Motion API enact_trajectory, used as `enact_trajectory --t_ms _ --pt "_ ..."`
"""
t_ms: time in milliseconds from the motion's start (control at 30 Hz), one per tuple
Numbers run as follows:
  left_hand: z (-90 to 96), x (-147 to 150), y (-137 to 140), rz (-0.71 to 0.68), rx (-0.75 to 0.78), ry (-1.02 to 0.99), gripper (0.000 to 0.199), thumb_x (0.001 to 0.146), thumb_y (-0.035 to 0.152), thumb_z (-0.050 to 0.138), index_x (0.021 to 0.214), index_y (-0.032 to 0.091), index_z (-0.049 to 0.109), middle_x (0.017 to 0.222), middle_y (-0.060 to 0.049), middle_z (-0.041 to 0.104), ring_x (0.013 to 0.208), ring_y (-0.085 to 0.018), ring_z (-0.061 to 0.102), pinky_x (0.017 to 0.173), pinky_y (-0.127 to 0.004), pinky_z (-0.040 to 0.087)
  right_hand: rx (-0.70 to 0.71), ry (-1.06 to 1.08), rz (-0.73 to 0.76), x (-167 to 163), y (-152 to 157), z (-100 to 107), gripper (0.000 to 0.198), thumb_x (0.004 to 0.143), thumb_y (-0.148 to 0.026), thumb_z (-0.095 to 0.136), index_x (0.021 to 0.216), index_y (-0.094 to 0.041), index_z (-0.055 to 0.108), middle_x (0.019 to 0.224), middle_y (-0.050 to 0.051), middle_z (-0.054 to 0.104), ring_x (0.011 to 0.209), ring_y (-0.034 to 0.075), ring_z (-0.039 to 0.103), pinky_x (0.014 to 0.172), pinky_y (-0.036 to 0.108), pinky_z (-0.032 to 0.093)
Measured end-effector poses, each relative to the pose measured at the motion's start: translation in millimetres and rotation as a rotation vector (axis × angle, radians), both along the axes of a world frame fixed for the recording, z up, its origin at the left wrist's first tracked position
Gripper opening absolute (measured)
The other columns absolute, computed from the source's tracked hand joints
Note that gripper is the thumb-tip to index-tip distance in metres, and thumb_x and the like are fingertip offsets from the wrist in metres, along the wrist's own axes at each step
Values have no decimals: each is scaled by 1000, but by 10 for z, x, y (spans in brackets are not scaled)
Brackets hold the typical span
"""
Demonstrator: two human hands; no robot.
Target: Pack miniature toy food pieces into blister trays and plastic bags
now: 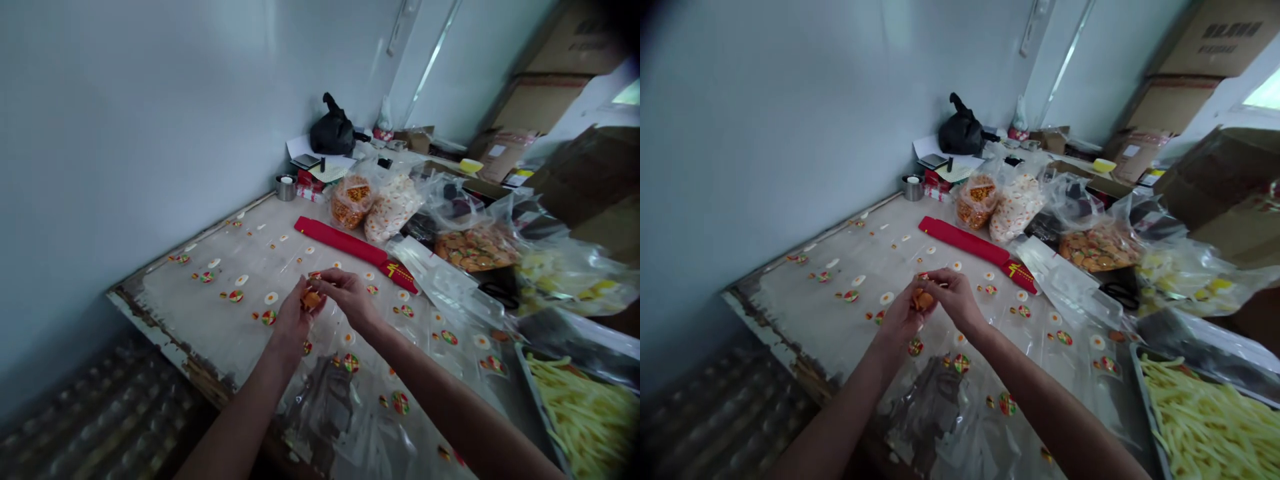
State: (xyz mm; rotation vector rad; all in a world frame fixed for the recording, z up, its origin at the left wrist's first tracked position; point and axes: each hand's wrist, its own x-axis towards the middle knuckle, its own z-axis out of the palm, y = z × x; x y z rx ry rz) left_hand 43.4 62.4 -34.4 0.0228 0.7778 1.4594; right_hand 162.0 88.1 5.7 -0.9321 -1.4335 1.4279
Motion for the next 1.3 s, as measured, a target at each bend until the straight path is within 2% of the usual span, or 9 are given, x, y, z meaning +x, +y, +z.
enact_trajectory --t_ms 67,167,333,567,700,867,967,1133,1300 --pt "27 -123 -26 4 56 188 24 79 30 82 92 14 71 87 -3 72 76 -11 66 73 -24 55 -65 -37 20 -8 89 -31 31 67 -42 87 87 -19 79 82 4 73 70 15 62 68 27 48" --pt "102 -291 -28 -167 140 376 40 67 35 90 97 13 74 85 -5 72 73 -11 65 70 -23 52 -94 -173 40 5 203 -64 35 58 -41 91 78 -16 76 68 1 70 59 12 54 57 25 40" --pt "123 -452 71 -234 128 571 38 58 38 93 82 15 74 75 -2 71 65 -10 62 64 -22 50 -128 -213 27 -47 263 -136 38 51 -43 93 65 -17 68 59 -1 64 54 11 51 54 25 36" --pt "50 -429 71 -217 146 931 33 75 43 79 90 15 73 79 -7 74 72 -18 70 60 -26 55 -204 -203 29 23 279 -278 31 67 -44 82 76 -16 74 63 2 68 56 11 57 52 22 34" --pt "47 -340 297 -207 156 1025 24 76 34 78 87 13 71 77 -7 73 66 -18 70 59 -28 57 -183 -246 -78 21 533 -335 29 69 -40 79 80 -15 70 65 4 70 57 14 63 48 22 37" --pt "4 -376 886 -211 101 876 18 72 22 81 84 12 73 69 -6 71 60 -16 68 60 -26 55 181 -697 -208 -161 1112 -375 13 80 -22 66 88 -15 74 69 2 73 63 14 68 55 21 43" --pt "-5 -515 1066 -195 38 830 16 71 15 81 84 12 72 66 -4 70 55 -13 64 61 -25 54 239 -879 -156 -255 1368 -434 9 78 -19 69 82 -18 78 72 2 74 69 15 69 61 22 43" --pt "120 -831 987 -228 -13 548 26 84 34 77 92 11 70 82 -12 75 70 -17 70 68 -27 58 315 -1072 -113 -304 1465 -519 7 78 -25 76 80 -19 80 80 7 76 78 21 69 67 27 43" --pt "170 -1028 882 -328 -62 204 50 97 53 53 104 6 68 97 -22 74 86 -26 74 73 -35 62 472 -1160 30 -295 1374 -489 14 89 -20 66 89 -17 80 101 12 76 94 22 68 78 28 43"
